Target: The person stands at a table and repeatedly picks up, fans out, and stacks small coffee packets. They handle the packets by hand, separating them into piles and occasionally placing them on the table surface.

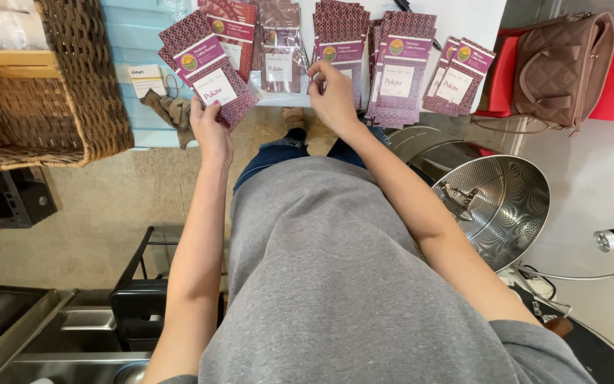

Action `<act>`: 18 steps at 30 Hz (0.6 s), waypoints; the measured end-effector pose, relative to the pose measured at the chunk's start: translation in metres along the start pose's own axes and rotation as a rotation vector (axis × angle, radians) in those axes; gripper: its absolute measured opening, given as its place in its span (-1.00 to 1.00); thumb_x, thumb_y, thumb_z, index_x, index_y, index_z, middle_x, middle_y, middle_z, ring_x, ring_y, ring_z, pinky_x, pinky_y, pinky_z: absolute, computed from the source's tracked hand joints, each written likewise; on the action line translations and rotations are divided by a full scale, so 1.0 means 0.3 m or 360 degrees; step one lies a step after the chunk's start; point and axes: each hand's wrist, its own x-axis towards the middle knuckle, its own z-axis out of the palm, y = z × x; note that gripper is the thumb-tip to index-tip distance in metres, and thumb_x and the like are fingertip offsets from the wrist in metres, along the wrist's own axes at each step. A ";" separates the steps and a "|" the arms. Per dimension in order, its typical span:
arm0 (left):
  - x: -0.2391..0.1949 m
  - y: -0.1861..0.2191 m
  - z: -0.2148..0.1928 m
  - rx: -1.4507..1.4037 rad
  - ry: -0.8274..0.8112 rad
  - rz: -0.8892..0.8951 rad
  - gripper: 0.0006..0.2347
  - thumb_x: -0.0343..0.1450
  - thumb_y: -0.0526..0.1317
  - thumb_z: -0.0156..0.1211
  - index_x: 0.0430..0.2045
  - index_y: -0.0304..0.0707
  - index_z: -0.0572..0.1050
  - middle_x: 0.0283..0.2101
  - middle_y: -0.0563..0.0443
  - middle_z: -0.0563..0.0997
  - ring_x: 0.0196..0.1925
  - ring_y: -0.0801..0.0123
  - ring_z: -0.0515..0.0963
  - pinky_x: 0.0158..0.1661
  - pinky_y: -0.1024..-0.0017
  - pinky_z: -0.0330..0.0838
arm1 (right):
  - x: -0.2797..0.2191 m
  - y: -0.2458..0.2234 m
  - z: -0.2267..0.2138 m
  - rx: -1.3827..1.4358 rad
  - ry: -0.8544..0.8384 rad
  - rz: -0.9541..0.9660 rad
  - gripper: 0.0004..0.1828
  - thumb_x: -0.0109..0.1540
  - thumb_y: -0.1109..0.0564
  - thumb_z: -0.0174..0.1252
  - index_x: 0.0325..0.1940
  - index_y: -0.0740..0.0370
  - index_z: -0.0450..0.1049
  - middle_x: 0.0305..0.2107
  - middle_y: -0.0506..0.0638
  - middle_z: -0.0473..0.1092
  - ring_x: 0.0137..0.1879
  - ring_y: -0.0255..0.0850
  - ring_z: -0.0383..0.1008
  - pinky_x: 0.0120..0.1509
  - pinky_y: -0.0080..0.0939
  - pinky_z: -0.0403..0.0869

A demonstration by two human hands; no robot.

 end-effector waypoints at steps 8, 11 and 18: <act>-0.086 0.070 0.025 0.0225 0.0035 -0.0156 -0.70 0.41 -0.39 -0.10 0.00 -0.04 0.37 -0.06 0.01 0.58 -0.15 0.31 0.59 -0.49 0.29 0.69 | -0.018 -0.042 -0.035 -0.0258 -0.0009 -0.0158 -0.92 0.25 0.22 0.08 -0.19 0.10 0.39 -0.24 -0.01 0.38 -0.09 -0.10 0.41 0.00 -0.06 0.35; -0.137 0.078 0.051 0.0310 -0.0050 -0.0174 -0.69 0.42 -0.41 -0.12 0.04 -0.11 0.34 0.00 -0.05 0.57 -0.18 0.28 0.61 -0.54 0.41 0.68 | -0.018 -0.052 -0.047 -0.0350 0.0065 -0.0167 -0.89 0.29 0.15 0.11 -0.10 0.14 0.41 -0.08 0.05 0.35 0.02 -0.06 0.45 0.07 -0.03 0.44; -0.264 0.129 0.162 0.0602 -0.0544 -0.0222 -0.64 0.48 -0.53 -0.21 0.15 -0.23 0.29 -0.02 -0.14 0.52 -0.22 0.28 0.65 -0.45 0.60 0.69 | -0.023 -0.171 -0.060 0.0341 -0.0214 0.0144 -0.43 0.36 -0.19 0.05 0.26 0.27 0.22 -0.18 -0.02 0.40 -0.25 -0.30 0.48 -0.14 -0.37 0.50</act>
